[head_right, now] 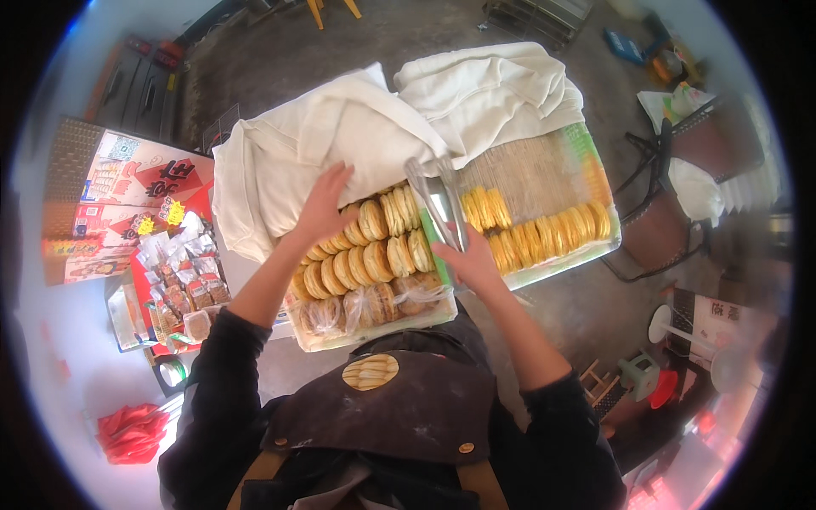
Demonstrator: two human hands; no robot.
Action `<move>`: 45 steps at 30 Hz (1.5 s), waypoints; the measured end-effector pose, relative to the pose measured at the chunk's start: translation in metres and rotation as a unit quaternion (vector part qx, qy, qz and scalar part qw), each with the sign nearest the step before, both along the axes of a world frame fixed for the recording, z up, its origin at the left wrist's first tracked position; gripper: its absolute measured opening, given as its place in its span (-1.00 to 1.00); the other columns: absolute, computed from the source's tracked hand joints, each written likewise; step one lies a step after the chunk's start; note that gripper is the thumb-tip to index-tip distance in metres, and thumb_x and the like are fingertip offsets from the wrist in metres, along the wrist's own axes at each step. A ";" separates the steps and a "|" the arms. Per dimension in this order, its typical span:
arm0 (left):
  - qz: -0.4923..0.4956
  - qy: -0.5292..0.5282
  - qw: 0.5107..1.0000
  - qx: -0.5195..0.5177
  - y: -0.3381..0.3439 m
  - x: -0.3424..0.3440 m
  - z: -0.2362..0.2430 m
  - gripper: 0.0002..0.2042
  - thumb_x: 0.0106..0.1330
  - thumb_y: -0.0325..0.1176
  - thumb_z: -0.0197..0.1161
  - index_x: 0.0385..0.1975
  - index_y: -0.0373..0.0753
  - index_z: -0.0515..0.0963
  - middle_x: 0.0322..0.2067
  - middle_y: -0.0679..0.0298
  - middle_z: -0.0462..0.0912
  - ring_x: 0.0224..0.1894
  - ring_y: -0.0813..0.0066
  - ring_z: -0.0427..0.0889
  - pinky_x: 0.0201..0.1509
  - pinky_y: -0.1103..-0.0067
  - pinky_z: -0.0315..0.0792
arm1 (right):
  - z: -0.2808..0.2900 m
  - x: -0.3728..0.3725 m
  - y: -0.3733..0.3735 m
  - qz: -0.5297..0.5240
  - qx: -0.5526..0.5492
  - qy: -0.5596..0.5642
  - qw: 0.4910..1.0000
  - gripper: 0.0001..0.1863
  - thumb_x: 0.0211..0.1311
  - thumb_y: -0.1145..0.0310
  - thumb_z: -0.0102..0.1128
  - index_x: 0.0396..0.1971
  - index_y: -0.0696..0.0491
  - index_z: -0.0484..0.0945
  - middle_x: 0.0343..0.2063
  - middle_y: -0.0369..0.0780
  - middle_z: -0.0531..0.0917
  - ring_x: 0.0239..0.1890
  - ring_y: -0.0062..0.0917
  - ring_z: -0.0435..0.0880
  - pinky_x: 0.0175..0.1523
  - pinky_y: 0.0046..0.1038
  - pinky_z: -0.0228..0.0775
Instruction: The person arranges round pastries in trays using tongs and hands, then covers the trays with white cloths. The person also handles a plastic bag and adjusts the cloths over the pastries.
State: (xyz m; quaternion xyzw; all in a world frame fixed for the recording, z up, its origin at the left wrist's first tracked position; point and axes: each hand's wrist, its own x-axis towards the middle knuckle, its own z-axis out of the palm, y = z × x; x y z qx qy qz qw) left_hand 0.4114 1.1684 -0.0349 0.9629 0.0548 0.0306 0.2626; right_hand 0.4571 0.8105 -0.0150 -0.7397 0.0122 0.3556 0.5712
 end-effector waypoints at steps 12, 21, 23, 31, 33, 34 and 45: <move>0.445 -0.139 0.849 0.249 0.104 -0.061 0.010 -0.31 0.17 -0.11 0.55 0.31 -0.25 0.56 0.47 -0.06 0.42 0.48 -0.08 0.40 0.54 0.17 0.33 | -0.002 0.130 0.090 -0.030 0.026 -0.373 0.927 -0.29 0.10 0.16 0.65 0.22 0.12 0.58 -0.27 -0.27 0.65 -0.35 -0.53 0.62 -0.22 -0.37 0.54; 0.472 -0.010 0.880 0.049 0.180 -0.082 0.010 -0.46 0.38 0.03 0.36 0.18 -0.26 0.66 0.03 -0.12 0.78 0.13 -0.19 0.73 0.23 0.08 0.58 | -0.005 0.241 0.224 0.152 -0.055 -0.375 0.913 -0.43 0.03 0.16 0.58 0.03 0.15 0.70 -0.23 -0.02 0.80 -0.18 -0.23 0.82 -0.02 -0.25 0.63; 0.474 -0.025 0.876 0.078 0.183 -0.086 0.019 -0.55 0.43 -0.02 0.31 0.12 -0.24 0.69 0.02 -0.12 0.77 0.12 -0.25 0.70 0.19 0.05 0.57 | -0.005 0.239 0.226 0.081 -0.033 -0.356 0.930 -0.53 0.05 0.18 0.54 -0.09 0.17 0.71 -0.26 -0.03 0.80 -0.26 -0.26 0.80 -0.07 -0.27 0.63; 0.440 -0.283 0.835 -0.172 0.152 -0.151 0.082 -0.65 0.53 -0.36 0.17 0.19 -0.36 0.66 -0.12 0.16 0.79 -0.07 0.51 0.65 0.07 0.47 0.53 | 0.091 0.211 0.135 0.038 0.237 -0.177 0.955 -0.71 0.21 0.32 0.44 -0.16 0.11 0.59 -0.49 -0.35 0.61 -0.49 -0.69 0.55 -0.35 -0.55 0.40; 0.465 -0.327 0.796 -0.209 0.114 -0.201 0.078 -0.66 0.49 -0.42 0.17 0.18 -0.39 0.67 -0.09 0.14 0.79 -0.06 0.45 0.67 0.08 0.44 0.53 | 0.105 0.174 0.063 -0.002 0.359 -0.054 0.932 -0.76 0.32 0.39 0.31 -0.08 0.09 0.53 -0.54 -0.41 0.47 -0.59 -0.72 0.38 -0.39 -0.58 0.28; 0.506 -0.294 0.796 -0.154 0.089 -0.231 0.072 -0.64 0.47 -0.46 0.15 0.19 -0.41 0.66 -0.05 0.15 0.79 -0.05 0.44 0.67 0.08 0.42 0.54 | 0.108 0.151 0.017 -0.041 0.370 0.014 0.928 -0.79 0.37 0.43 0.23 -0.05 0.08 0.51 -0.56 -0.43 0.40 -0.63 -0.74 0.30 -0.40 -0.61 0.22; 0.551 -0.060 0.799 -0.231 -0.154 -0.481 -0.096 -0.85 0.22 -0.61 0.30 -0.24 -0.27 0.64 -0.05 0.08 0.74 0.05 0.09 0.73 0.15 0.32 0.63 | -0.006 -0.060 -0.260 0.038 -0.078 0.151 0.985 -0.71 0.15 0.49 0.46 -0.12 0.18 0.64 -0.58 -0.31 0.58 -0.67 -0.62 0.50 -0.57 -0.51 0.32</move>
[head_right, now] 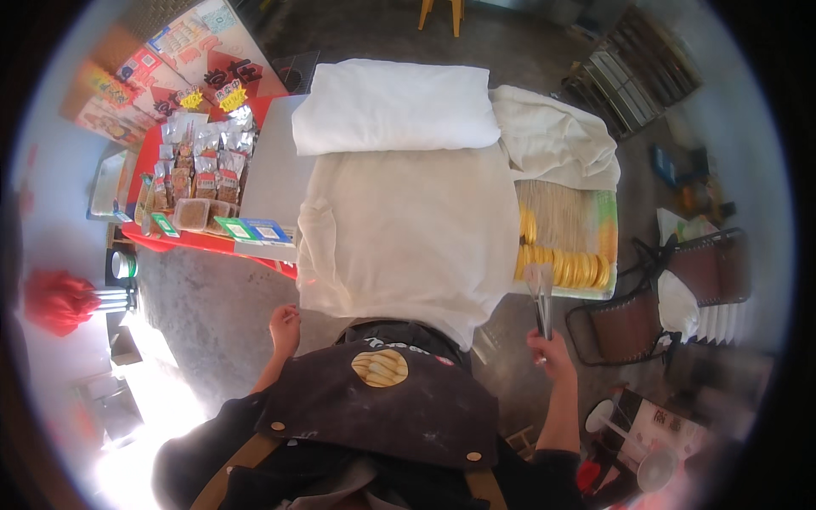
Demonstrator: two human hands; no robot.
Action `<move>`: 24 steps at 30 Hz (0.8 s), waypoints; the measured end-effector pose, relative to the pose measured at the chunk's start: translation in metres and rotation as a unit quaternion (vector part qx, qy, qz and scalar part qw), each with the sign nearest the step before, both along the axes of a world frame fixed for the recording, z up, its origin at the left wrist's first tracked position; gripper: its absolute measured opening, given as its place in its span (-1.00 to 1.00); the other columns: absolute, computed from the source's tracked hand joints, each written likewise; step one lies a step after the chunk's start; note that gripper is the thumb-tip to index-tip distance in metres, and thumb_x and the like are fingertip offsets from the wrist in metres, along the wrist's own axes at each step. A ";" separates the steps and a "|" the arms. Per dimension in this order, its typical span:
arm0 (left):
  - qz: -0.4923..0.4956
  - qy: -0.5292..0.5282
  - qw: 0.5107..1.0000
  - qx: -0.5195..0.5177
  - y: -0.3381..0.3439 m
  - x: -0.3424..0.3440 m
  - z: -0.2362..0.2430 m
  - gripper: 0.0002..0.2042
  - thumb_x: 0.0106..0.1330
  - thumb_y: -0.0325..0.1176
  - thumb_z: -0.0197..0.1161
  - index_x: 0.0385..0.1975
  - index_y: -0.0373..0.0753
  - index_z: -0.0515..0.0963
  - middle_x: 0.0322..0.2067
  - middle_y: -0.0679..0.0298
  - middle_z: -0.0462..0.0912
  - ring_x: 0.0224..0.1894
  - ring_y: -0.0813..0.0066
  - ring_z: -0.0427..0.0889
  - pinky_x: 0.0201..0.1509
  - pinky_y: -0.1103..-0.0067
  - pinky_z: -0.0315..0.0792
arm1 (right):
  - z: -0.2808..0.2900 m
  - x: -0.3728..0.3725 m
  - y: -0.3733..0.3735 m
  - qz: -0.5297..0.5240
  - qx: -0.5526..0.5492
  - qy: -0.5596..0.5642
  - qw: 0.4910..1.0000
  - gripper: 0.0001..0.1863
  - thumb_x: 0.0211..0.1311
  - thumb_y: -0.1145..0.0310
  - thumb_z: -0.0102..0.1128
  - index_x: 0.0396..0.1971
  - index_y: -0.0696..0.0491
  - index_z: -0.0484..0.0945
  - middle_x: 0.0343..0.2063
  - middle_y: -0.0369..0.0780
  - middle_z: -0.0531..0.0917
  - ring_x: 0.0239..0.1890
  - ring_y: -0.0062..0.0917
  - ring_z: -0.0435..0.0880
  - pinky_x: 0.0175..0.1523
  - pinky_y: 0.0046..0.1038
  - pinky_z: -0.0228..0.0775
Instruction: The person arranges round pastries in trays using tongs and hands, then covers the trays with white cloths. The person also handles a plastic bag and adjusts the cloths over the pastries.
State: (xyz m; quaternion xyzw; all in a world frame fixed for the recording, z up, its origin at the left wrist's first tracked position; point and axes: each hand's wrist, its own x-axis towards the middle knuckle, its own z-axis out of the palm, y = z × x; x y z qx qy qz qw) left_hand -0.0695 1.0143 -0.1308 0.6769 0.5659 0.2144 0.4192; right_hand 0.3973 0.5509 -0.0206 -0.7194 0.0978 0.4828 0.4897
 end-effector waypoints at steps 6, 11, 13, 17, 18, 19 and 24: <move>-0.150 0.020 0.979 0.136 0.024 0.015 0.028 -0.64 0.22 -0.54 0.37 0.04 -0.22 0.64 0.14 0.07 0.67 0.19 0.01 0.65 0.29 0.27 0.59 | -0.019 -0.031 0.059 0.018 0.068 -0.160 0.985 -0.58 0.19 0.44 0.49 0.04 0.19 0.63 -0.46 -0.29 0.65 -0.62 -0.66 0.53 -0.55 -0.54 0.35; -0.386 0.016 0.850 0.358 0.057 0.129 0.079 -0.58 0.17 -0.37 0.42 0.08 -0.15 0.66 0.35 0.11 0.52 0.50 0.05 0.40 0.61 0.04 0.24 | -0.054 -0.062 0.140 0.091 -0.034 -0.386 0.917 -0.47 0.13 0.27 0.58 0.10 0.13 0.68 -0.23 -0.20 0.78 -0.29 -0.51 0.74 -0.17 -0.43 0.60; -0.477 0.079 0.805 0.344 0.077 0.155 0.084 -0.70 0.20 -0.35 0.40 -0.05 -0.15 0.67 0.20 0.13 0.60 0.41 0.07 0.49 0.61 0.01 0.21 | -0.077 -0.076 0.166 0.083 -0.019 -0.490 0.868 -0.53 0.12 0.28 0.57 0.03 0.14 0.71 -0.25 -0.17 0.80 -0.28 -0.46 0.78 -0.12 -0.38 0.62; -0.544 0.177 0.772 0.277 0.109 0.163 0.075 -0.88 0.22 -0.35 0.37 -0.29 -0.16 0.63 -0.07 0.21 0.68 0.18 0.08 0.63 0.62 0.05 0.23 | -0.100 -0.080 0.176 0.019 -0.024 -0.476 0.879 -0.60 0.14 0.27 0.56 -0.10 0.19 0.72 -0.35 -0.10 0.80 -0.29 -0.39 0.81 -0.10 -0.36 0.64; -0.528 0.116 0.787 0.297 0.114 0.154 0.073 -0.95 0.30 -0.39 0.28 -0.33 -0.19 0.56 -0.29 0.13 0.66 -0.04 0.07 0.67 0.50 0.05 0.32 | -0.102 -0.080 0.175 0.022 -0.002 -0.469 0.883 -0.62 0.15 0.28 0.56 -0.12 0.20 0.71 -0.37 -0.11 0.80 -0.31 -0.40 0.81 -0.11 -0.36 0.64; -0.515 0.092 0.793 0.313 0.117 0.145 0.071 -0.94 0.30 -0.40 0.27 -0.33 -0.20 0.55 -0.29 0.11 0.65 -0.04 0.04 0.67 0.45 0.06 0.36 | -0.102 -0.079 0.173 0.018 0.002 -0.450 0.893 -0.63 0.16 0.28 0.55 -0.14 0.21 0.70 -0.38 -0.11 0.79 -0.33 -0.41 0.81 -0.12 -0.37 0.64; -0.419 0.071 0.854 0.301 0.106 0.073 0.060 -0.90 0.30 -0.40 0.27 -0.30 -0.23 0.50 -0.35 0.05 0.62 -0.12 -0.07 0.64 0.00 0.08 0.52 | -0.077 -0.082 0.167 0.010 0.018 -0.441 0.897 -0.69 0.22 0.31 0.50 -0.20 0.23 0.68 -0.43 -0.14 0.77 -0.39 -0.49 0.78 -0.17 -0.37 0.63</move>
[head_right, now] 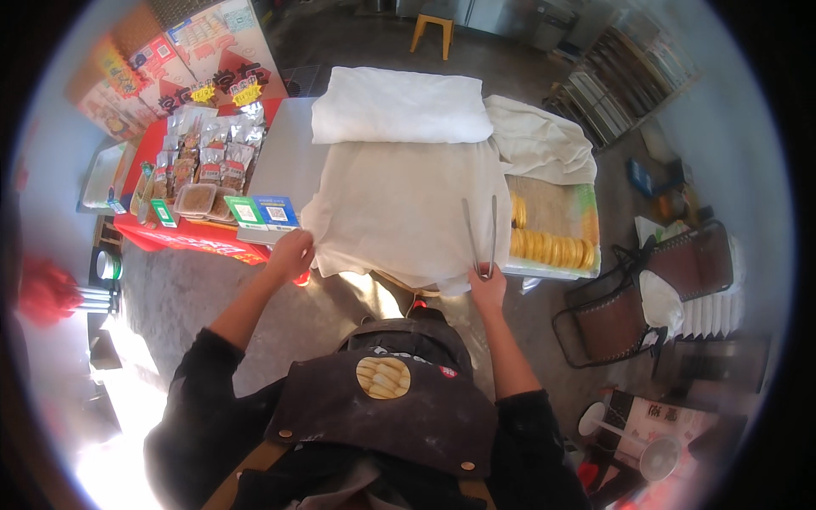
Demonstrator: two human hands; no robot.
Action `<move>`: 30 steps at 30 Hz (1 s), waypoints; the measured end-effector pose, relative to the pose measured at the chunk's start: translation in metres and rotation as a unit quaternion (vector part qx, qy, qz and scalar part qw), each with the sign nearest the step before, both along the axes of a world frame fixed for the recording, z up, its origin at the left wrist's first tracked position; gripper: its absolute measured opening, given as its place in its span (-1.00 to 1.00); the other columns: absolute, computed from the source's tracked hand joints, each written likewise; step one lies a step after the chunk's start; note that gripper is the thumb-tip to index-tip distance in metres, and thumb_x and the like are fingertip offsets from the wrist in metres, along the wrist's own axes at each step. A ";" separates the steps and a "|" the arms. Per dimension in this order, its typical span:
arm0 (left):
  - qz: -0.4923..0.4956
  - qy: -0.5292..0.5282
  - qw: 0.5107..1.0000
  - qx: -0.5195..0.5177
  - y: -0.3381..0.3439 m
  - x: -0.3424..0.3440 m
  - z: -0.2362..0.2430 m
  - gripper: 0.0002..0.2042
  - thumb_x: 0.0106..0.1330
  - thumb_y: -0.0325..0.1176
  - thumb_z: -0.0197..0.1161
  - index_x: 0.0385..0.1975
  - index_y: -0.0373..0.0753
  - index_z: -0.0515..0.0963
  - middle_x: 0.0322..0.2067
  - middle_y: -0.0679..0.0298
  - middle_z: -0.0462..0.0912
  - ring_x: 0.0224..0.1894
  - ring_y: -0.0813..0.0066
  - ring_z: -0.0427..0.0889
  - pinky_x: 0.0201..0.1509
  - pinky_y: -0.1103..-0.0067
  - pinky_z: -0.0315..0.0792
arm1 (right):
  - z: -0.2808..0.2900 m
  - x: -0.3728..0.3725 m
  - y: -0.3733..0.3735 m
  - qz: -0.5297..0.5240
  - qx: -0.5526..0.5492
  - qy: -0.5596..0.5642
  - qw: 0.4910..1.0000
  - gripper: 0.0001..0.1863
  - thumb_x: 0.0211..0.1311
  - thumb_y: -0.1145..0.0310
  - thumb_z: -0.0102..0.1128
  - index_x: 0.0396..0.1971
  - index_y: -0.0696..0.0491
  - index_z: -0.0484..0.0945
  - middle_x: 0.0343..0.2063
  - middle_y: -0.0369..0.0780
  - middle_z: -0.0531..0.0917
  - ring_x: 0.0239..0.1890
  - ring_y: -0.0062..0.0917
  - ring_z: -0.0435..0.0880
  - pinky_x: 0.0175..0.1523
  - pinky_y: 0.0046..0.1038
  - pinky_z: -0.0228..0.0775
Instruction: The person arranges round pastries in trays using tongs and hands, then covers the trays with white cloths. The person also handles a plastic bag and adjusts the cloths over the pastries.
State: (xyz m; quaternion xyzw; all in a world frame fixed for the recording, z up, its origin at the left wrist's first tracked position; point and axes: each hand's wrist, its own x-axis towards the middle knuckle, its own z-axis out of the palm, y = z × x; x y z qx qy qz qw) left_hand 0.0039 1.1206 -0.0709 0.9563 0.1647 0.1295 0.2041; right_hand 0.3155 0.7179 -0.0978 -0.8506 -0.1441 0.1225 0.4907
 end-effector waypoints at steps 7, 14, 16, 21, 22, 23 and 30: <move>0.153 0.230 0.948 -0.158 -0.070 -0.123 -0.040 -0.88 0.20 -0.35 0.35 -0.38 -0.23 0.59 -0.42 0.08 0.75 -0.26 -0.01 0.77 -0.17 0.18 0.62 | 0.039 0.010 -0.025 0.124 -0.090 0.004 0.988 -0.76 0.20 0.38 0.52 -0.29 0.20 0.66 -0.46 -0.22 0.74 -0.41 -0.55 0.72 -0.22 -0.42 0.58; 0.250 -0.032 0.951 -0.179 -0.043 -0.024 -0.003 -0.82 0.26 -0.31 0.45 -0.35 -0.28 0.65 -0.46 0.12 0.73 -0.32 0.17 0.79 -0.19 0.34 0.62 | 0.036 0.168 0.065 0.058 0.026 -0.009 0.998 -0.62 0.12 0.43 0.67 -0.14 0.10 0.63 -0.36 -0.36 0.67 -0.32 -0.66 0.62 -0.17 -0.49 0.52; 0.224 -0.091 0.957 -0.157 0.001 0.040 0.016 -0.82 0.26 -0.33 0.46 -0.31 -0.30 0.66 -0.43 0.13 0.73 -0.29 0.14 0.79 -0.15 0.35 0.63 | 0.047 0.233 0.119 0.064 0.137 -0.024 0.988 -0.53 0.06 0.29 0.70 -0.18 0.18 0.59 -0.33 -0.29 0.67 -0.26 -0.54 0.62 -0.11 -0.40 0.52; 0.240 -0.176 0.954 0.021 0.148 0.211 0.047 -0.47 0.23 -0.25 0.51 0.20 -0.26 0.59 0.13 0.01 0.68 0.10 -0.07 0.71 0.20 0.18 0.62 | 0.078 0.376 0.262 0.067 0.142 0.144 0.977 -0.55 0.01 0.32 0.69 -0.18 0.10 0.59 -0.33 -0.30 0.66 -0.31 -0.54 0.59 -0.19 -0.41 0.45; 0.288 -0.157 0.945 0.013 0.175 0.242 0.048 -0.37 0.20 -0.25 0.52 0.29 -0.27 0.54 0.20 -0.02 0.64 0.14 -0.06 0.70 0.25 0.19 0.60 | 0.078 0.389 0.284 0.062 0.140 0.174 0.973 -0.62 0.05 0.36 0.64 -0.22 0.05 0.57 -0.33 -0.28 0.68 -0.34 -0.54 0.61 -0.26 -0.43 0.43; 0.360 -0.112 0.925 -0.036 0.198 0.266 0.047 -0.26 0.16 -0.24 0.54 0.39 -0.28 0.49 0.28 -0.05 0.60 0.17 -0.06 0.69 0.30 0.20 0.58 | 0.078 0.398 0.301 0.101 0.170 0.219 0.956 -0.64 0.07 0.39 0.61 -0.22 0.05 0.56 -0.32 -0.27 0.68 -0.32 -0.52 0.64 -0.24 -0.41 0.48; 0.445 -0.107 0.820 -0.343 0.218 0.306 0.046 -0.38 0.09 -0.41 0.45 0.25 -0.40 0.62 0.03 0.02 0.78 0.04 0.19 0.76 0.20 0.37 0.60 | 0.109 0.372 0.311 0.134 0.285 0.386 0.867 -0.64 0.15 0.66 0.47 -0.16 0.08 0.49 -0.24 -0.24 0.68 -0.14 -0.42 0.76 0.01 -0.30 0.72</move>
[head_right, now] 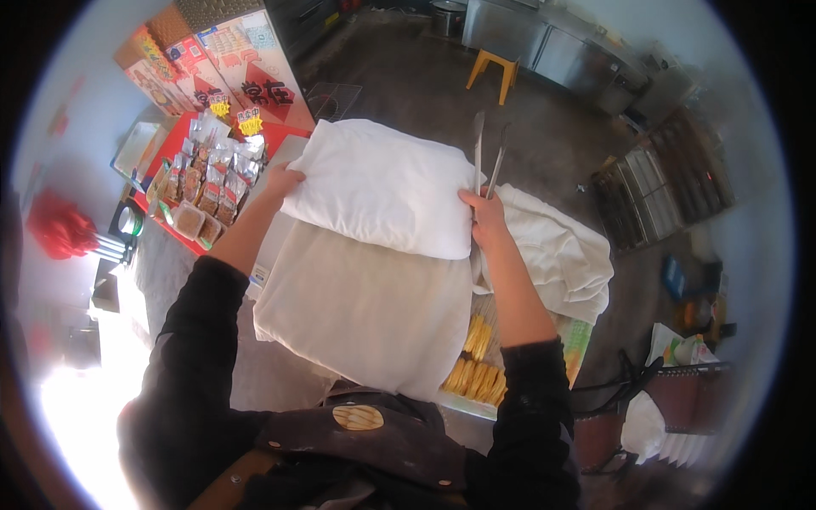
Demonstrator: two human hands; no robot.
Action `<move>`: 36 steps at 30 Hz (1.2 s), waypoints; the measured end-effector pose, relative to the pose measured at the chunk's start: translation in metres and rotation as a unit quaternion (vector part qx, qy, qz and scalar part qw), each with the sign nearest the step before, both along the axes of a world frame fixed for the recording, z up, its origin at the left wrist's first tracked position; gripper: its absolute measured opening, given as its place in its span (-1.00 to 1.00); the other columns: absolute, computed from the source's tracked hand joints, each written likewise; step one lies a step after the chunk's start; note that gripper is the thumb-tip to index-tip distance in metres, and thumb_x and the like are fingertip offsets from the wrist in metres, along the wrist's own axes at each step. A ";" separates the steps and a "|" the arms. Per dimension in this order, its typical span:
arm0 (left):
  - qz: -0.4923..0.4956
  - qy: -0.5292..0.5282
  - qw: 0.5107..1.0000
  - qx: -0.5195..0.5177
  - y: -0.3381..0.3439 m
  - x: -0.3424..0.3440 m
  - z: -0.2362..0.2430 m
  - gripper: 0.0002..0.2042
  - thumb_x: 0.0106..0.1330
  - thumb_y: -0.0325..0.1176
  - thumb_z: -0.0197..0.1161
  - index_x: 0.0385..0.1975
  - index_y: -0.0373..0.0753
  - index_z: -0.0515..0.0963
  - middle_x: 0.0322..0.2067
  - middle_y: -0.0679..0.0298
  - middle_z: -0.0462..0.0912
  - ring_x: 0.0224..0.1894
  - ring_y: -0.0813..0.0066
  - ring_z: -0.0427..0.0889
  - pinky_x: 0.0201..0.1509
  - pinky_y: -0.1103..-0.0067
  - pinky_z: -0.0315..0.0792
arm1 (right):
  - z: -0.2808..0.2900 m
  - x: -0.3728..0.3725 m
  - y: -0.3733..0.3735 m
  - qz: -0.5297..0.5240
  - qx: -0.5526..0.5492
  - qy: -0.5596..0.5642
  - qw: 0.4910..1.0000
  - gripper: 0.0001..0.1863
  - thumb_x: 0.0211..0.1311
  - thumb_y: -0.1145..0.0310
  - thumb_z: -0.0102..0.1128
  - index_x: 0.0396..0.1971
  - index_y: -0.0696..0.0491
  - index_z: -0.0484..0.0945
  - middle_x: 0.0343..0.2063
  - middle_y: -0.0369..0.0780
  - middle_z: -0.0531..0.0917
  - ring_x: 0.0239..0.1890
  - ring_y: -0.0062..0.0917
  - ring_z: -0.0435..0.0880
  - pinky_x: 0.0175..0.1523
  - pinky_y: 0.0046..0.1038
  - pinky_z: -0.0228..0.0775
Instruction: The person arranges round pastries in trays using tongs and hands, then covers the trays with white cloths. The person also handles a plastic bag and adjusts the cloths over the pastries.
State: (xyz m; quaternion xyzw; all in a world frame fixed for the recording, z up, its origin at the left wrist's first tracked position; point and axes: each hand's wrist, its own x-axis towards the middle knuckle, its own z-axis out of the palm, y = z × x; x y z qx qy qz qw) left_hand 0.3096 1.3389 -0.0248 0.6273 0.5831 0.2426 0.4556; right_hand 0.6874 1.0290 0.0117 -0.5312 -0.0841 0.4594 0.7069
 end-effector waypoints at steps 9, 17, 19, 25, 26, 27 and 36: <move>0.001 -0.242 0.970 -0.026 -0.141 -0.222 -0.053 -0.62 0.48 -0.43 0.28 0.27 -0.29 0.61 0.10 0.21 0.74 0.17 0.38 0.68 0.32 0.39 0.57 | 0.040 -0.141 -0.246 0.215 -0.061 -0.223 0.949 -0.66 0.10 0.66 0.50 -0.22 0.04 0.52 -0.11 -0.24 0.67 -0.11 -0.57 0.67 0.03 -0.38 0.62; 0.207 -0.296 0.903 -0.234 -0.347 -0.362 -0.123 -0.55 0.59 -0.15 0.18 0.39 -0.16 0.51 0.23 0.16 0.72 0.21 0.25 0.71 0.27 0.23 0.60 | -0.066 -0.197 -0.353 0.147 -0.079 -0.110 0.980 -0.61 0.03 0.66 0.45 -0.16 0.06 0.52 0.13 -0.13 0.67 0.12 -0.41 0.73 0.14 -0.36 0.61; 0.215 -0.371 0.869 -0.248 -0.354 -0.357 -0.117 -0.54 0.60 -0.06 0.17 0.36 -0.14 0.52 0.21 0.15 0.72 0.19 0.22 0.72 0.25 0.21 0.62 | -0.087 -0.201 -0.336 0.056 -0.073 -0.137 0.986 -0.61 0.03 0.65 0.45 -0.14 0.07 0.54 0.11 -0.13 0.68 0.11 -0.41 0.74 0.13 -0.37 0.62; 0.192 -0.442 0.825 -0.295 -0.347 -0.267 -0.082 -0.41 0.57 0.04 0.26 0.42 -0.21 0.39 0.14 0.11 0.64 0.23 0.12 0.64 0.35 0.14 0.58 | -0.102 -0.203 -0.236 0.106 -0.150 -0.055 0.981 -0.65 0.04 0.68 0.38 -0.18 0.08 0.53 -0.26 -0.24 0.63 -0.24 -0.40 0.70 -0.09 -0.39 0.63; 0.187 -0.442 0.824 -0.302 -0.346 -0.250 -0.076 -0.43 0.55 -0.01 0.30 0.39 -0.21 0.41 0.10 0.13 0.64 0.18 0.13 0.65 0.31 0.16 0.61 | -0.104 -0.209 -0.222 0.072 -0.154 -0.050 0.984 -0.66 0.05 0.69 0.37 -0.16 0.10 0.54 -0.27 -0.22 0.64 -0.26 -0.37 0.71 -0.08 -0.35 0.63; 0.189 -0.435 0.824 -0.310 -0.343 -0.236 -0.070 -0.46 0.53 -0.06 0.33 0.37 -0.21 0.43 0.06 0.14 0.65 0.13 0.14 0.67 0.27 0.19 0.64 | -0.102 -0.212 -0.207 0.028 -0.162 -0.034 0.986 -0.66 0.06 0.70 0.35 -0.15 0.13 0.55 -0.28 -0.19 0.65 -0.27 -0.33 0.72 -0.08 -0.32 0.64; 0.134 -0.491 0.839 -0.192 -0.269 -0.163 -0.042 -0.68 0.43 -0.42 0.40 0.11 -0.21 0.52 -0.03 0.19 0.67 -0.10 0.28 0.74 -0.16 0.40 0.71 | 0.076 -0.180 -0.170 -0.022 0.029 -0.315 0.949 -0.75 0.05 0.63 0.42 -0.26 0.11 0.59 -0.36 -0.27 0.66 -0.33 -0.50 0.65 -0.17 -0.42 0.53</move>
